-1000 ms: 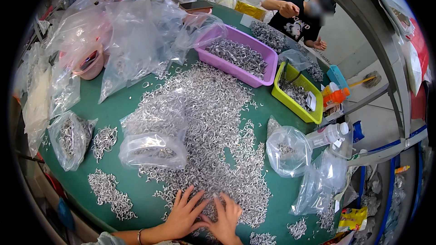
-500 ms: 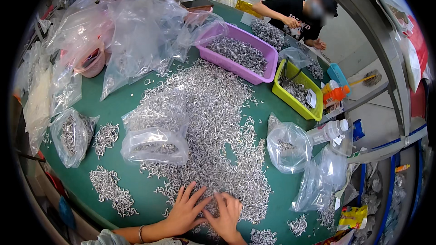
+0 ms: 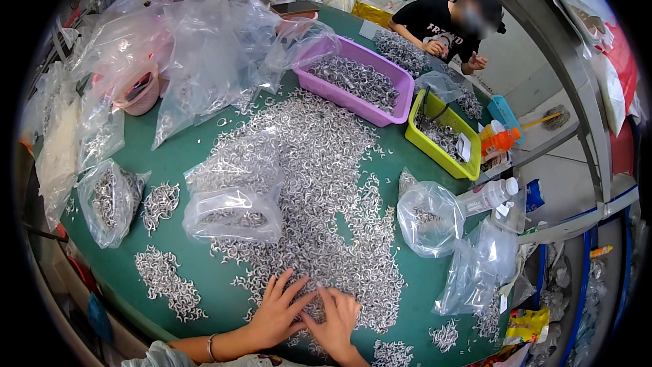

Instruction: The person sorts small metal crescent-shaped components on a green workbench by hand, arranging them into small piles and then placing them into transparent plastic bags.

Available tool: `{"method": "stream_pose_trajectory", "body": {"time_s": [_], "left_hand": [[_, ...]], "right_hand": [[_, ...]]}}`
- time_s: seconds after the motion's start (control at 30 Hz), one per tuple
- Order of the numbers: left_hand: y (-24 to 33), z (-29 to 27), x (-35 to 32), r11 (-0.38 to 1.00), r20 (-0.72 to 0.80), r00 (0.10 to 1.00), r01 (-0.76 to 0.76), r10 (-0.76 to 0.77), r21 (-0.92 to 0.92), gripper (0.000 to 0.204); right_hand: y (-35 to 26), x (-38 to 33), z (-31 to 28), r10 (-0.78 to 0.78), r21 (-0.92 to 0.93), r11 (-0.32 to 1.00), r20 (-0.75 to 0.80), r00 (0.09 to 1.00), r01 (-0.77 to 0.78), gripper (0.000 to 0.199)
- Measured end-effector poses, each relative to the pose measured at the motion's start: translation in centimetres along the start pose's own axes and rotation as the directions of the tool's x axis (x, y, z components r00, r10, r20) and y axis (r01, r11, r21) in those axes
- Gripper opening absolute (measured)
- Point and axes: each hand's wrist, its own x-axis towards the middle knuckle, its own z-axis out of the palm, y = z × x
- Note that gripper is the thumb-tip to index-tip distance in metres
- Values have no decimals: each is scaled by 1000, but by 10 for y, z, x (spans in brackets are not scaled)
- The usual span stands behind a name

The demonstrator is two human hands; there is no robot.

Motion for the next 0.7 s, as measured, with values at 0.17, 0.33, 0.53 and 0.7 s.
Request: {"method": "stream_pose_trajectory", "body": {"time_s": [0.17, 0.33, 0.53, 0.7], "left_hand": [[1, 0, 0, 1000, -6, 1000, 6, -6, -3, 72], [1, 0, 0, 1000, -5, 1000, 9, -9, -18, 69], [3, -1, 0, 999, -19, 1000, 10, -10, -31, 61], [0, 3, -1, 1000, -39, 999, 10, -10, -10, 58]], "right_hand": [[1, 0, 3, -7, 60, 998, -32, 999, 8, 60], [5, -3, 11, -19, 106, 994, -92, 996, 29, 55], [3, -3, 7, -14, 152, 988, -108, 994, 30, 50], [5, -3, 10, -2, 197, 980, -119, 993, 26, 43]]}}
